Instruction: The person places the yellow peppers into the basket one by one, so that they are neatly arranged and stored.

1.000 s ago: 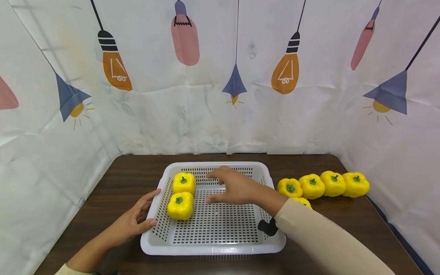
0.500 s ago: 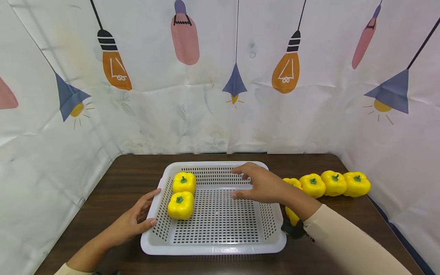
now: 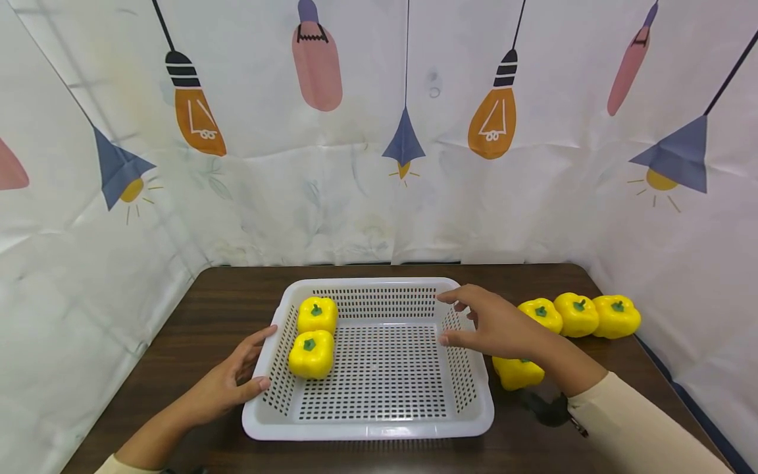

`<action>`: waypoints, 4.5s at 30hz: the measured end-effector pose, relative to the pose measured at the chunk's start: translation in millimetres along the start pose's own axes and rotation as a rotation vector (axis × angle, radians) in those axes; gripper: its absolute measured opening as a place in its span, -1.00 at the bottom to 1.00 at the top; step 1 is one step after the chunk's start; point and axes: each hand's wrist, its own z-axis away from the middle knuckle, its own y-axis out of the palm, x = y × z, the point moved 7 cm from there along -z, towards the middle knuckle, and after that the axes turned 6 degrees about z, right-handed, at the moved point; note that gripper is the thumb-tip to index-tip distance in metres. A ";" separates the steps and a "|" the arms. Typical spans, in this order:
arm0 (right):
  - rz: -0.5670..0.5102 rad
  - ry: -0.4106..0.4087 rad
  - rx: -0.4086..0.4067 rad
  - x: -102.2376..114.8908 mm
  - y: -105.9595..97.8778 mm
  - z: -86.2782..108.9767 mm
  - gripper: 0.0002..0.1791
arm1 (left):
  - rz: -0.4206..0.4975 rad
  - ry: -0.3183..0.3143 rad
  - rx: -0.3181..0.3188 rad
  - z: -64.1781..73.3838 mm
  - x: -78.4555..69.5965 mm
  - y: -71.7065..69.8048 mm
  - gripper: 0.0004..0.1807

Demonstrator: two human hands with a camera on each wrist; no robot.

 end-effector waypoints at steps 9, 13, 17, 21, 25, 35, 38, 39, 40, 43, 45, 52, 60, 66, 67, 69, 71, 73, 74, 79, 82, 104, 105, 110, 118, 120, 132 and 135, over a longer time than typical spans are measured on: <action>-0.038 0.038 -0.020 -27.0 -6.7 25.1 -0.25 | 0.017 -0.004 0.004 0.1 0.7 0.7 -0.16; -0.068 0.047 -0.017 -37.4 -9.6 35.7 -0.31 | 0.003 0.001 0.000 0.1 0.6 0.6 -0.16; -0.083 0.057 -0.019 -46.1 -11.8 47.3 -0.33 | 0.005 0.026 0.014 -0.3 -0.4 1.7 -0.17; -0.088 0.076 -0.026 -55.6 -12.4 59.3 -0.32 | 0.016 0.044 0.026 -0.5 -0.9 2.6 -0.17; -0.064 0.118 -0.029 -68.7 -10.4 70.3 -0.29 | 0.023 0.048 0.031 -0.3 -0.7 2.7 -0.17; -0.003 0.132 -0.020 -87.5 -5.0 86.1 -0.25 | 0.017 0.042 0.025 -0.8 0.3 1.9 -0.17; 0.003 0.131 -0.011 -89.6 -2.5 87.4 -0.25 | 0.009 0.041 0.022 -0.5 0.8 1.4 -0.16; -0.007 0.130 -0.006 -90.5 -1.3 87.5 -0.25 | 0.011 0.040 0.021 -0.5 1.0 1.3 -0.16; -0.013 0.128 -0.003 -91.5 -0.3 88.0 -0.25 | 0.007 0.040 0.019 -0.5 0.9 1.3 -0.16; -0.008 0.136 0.004 -95.6 2.7 90.3 -0.27 | 0.010 0.043 0.022 -0.5 0.5 1.6 -0.15; 0.025 0.145 -0.001 -98.9 4.2 92.4 -0.28 | 0.014 0.042 0.022 -0.6 0.4 1.8 -0.15; 0.073 0.162 0.005 -107.5 10.9 96.3 -0.28 | 0.017 0.035 0.022 -0.5 0.0 1.6 -0.15; 0.020 0.131 0.005 -112.0 16.1 96.5 -0.27 | 0.000 0.030 0.009 -1.0 0.7 0.4 -0.15; -0.018 0.113 -0.009 -112.9 17.5 96.7 -0.29 | 0.014 0.031 0.014 -1.3 0.7 1.3 -0.15; -0.021 0.116 -0.010 -113.0 17.6 96.7 -0.29 | 0.013 0.029 0.014 -1.2 0.7 1.3 -0.15; -0.013 0.125 -0.011 -112.5 17.1 97.0 -0.29 | 0.013 0.025 0.013 -1.0 0.7 1.4 -0.15; -0.001 0.135 -0.018 -110.9 14.8 96.8 -0.29 | 0.011 0.020 0.011 -0.7 0.7 1.4 -0.15; 0.004 0.143 -0.028 -108.0 10.9 97.3 -0.29 | 0.007 0.018 0.010 -0.4 0.4 1.4 -0.15; 0.005 0.145 -0.032 -106.1 8.5 97.4 -0.29 | 0.007 0.017 0.010 -0.4 0.4 1.4 -0.16; -0.017 0.142 -0.064 -96.8 -4.4 96.9 -0.30 | 0.008 0.021 0.010 -0.2 -0.6 1.1 -0.16; -0.038 0.135 -0.072 -93.0 -10.8 95.2 -0.30 | 0.013 0.021 0.010 -0.2 -1.0 1.1 -0.16; -0.056 0.031 -0.202 -47.5 -45.6 66.5 -0.28 | 0.030 0.034 0.018 0.3 -1.7 2.3 -0.16; -0.054 0.037 -0.198 -45.8 -44.5 64.8 -0.28 | 0.026 0.031 0.016 0.2 -1.7 2.2 -0.16; -0.072 0.040 -0.171 -35.7 -38.1 57.3 -0.28 | 0.011 0.033 0.012 -0.1 -2.3 1.8 -0.16; -0.105 0.019 -0.127 -19.3 -26.1 48.1 -0.30 | 0.007 0.036 0.012 0.4 -3.7 1.6 -0.15; -0.130 0.025 -0.114 -15.8 -22.9 45.8 -0.31 | -0.008 0.036 0.004 0.5 -4.0 1.0 -0.16; -0.208 0.020 -0.066 4.1 -0.9 33.4 -0.31 | -0.045 0.050 -0.013 0.0 -3.4 -0.7 -0.16; -0.198 -0.024 -0.072 11.9 3.6 28.7 -0.30 | -0.054 0.065 -0.016 -0.2 -4.5 -1.0 -0.16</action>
